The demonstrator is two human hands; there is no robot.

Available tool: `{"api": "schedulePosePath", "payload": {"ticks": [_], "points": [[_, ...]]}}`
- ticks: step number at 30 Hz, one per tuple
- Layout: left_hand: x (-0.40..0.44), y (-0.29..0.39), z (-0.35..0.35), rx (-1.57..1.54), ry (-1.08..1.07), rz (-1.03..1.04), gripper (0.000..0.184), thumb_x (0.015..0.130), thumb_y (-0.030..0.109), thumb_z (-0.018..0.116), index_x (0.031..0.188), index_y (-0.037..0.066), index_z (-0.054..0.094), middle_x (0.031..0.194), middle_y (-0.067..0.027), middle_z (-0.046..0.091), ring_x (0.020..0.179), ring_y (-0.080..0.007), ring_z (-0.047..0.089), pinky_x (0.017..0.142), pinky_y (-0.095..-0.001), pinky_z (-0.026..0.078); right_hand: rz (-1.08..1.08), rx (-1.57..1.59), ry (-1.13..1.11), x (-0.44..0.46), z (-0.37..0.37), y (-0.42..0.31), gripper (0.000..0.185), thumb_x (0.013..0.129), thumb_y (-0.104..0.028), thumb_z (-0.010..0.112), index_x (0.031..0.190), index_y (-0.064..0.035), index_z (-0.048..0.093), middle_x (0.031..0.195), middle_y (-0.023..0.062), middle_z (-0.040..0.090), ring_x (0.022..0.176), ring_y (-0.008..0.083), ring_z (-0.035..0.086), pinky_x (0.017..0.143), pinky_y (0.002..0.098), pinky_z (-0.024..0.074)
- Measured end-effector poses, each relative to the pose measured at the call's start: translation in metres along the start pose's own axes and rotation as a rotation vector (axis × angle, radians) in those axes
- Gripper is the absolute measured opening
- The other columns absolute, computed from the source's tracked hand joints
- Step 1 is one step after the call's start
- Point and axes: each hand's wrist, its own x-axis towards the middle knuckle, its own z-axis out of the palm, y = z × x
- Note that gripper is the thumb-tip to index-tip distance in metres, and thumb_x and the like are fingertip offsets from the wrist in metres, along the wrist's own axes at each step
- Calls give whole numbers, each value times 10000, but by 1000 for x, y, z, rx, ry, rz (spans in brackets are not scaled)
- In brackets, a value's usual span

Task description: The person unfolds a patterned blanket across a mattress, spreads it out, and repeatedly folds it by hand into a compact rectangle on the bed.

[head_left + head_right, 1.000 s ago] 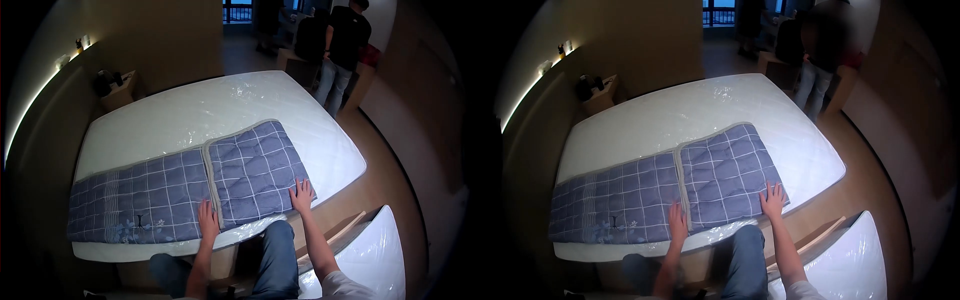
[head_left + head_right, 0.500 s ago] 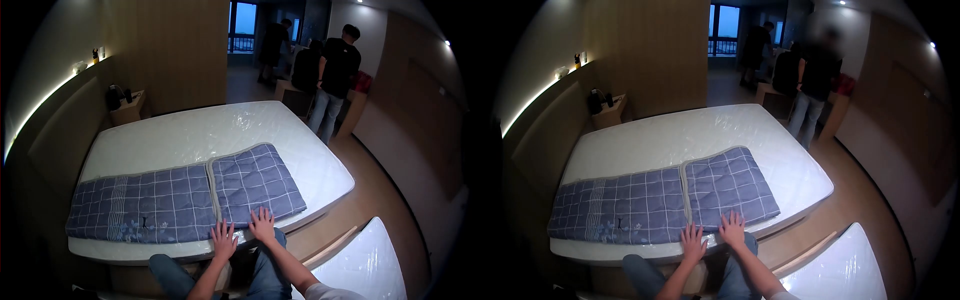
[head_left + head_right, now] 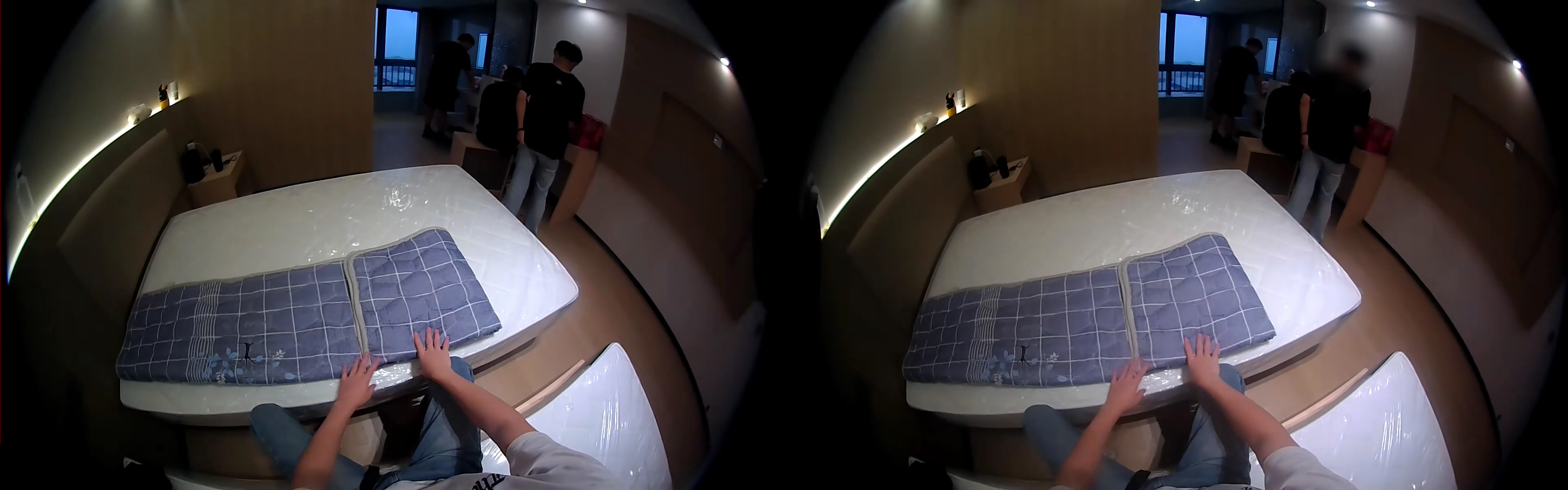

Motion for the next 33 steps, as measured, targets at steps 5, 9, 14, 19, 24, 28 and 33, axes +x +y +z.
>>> {"api": "schedulePosePath", "payload": {"ticks": [5,9,14,19,24,28,33], "points": [[-47,-45,7,-43,4,57,647,713,166,587,1307,171,329,1387,-126,227,1281,-276,226,982,-545,223,8,-17,221,8,-4,-4,699,740,-181,545,1354,-147,214,1345,227,264,1223,380,290,954,583,217],[-75,-25,13,-15,30,-53,614,694,133,560,1279,160,373,1380,-140,236,1279,-292,224,985,-555,203,-257,-9,334,13,-35,-19,659,752,-210,535,1345,-216,250,1327,182,301,1210,327,323,940,576,250],[-83,-21,14,-30,59,-60,559,713,127,562,1248,115,404,1345,-156,299,1249,-308,280,987,-516,237,-230,21,263,29,-10,-20,636,758,-221,537,1333,-271,271,1327,158,316,1194,323,347,896,562,321],[-78,-77,35,-1151,360,-588,401,809,114,546,1164,-15,412,1090,-158,541,977,-229,553,854,-304,418,-350,84,227,39,0,0,549,775,-206,508,1293,-275,337,1273,104,421,1112,299,457,851,469,402],[-137,-195,7,-2059,587,-818,380,827,326,513,1120,95,439,1124,-155,488,1013,-322,521,763,-434,447,-394,153,259,40,-30,6,451,740,-152,519,1181,-238,485,1168,73,530,975,284,568,713,359,507],[-200,-265,-88,-1937,784,-945,563,815,382,520,1233,59,324,1227,-155,393,1089,-322,465,849,-450,399,-348,138,241,30,-56,-7,449,722,-125,514,1158,-233,511,1148,69,546,968,281,571,726,354,501],[-292,-427,-106,-1668,1040,-1175,782,757,453,583,1292,8,227,1310,-163,310,1206,-313,337,929,-466,323,-142,97,210,27,-57,-34,425,727,-103,494,1135,-213,541,1152,81,542,992,278,557,778,350,477]]}}
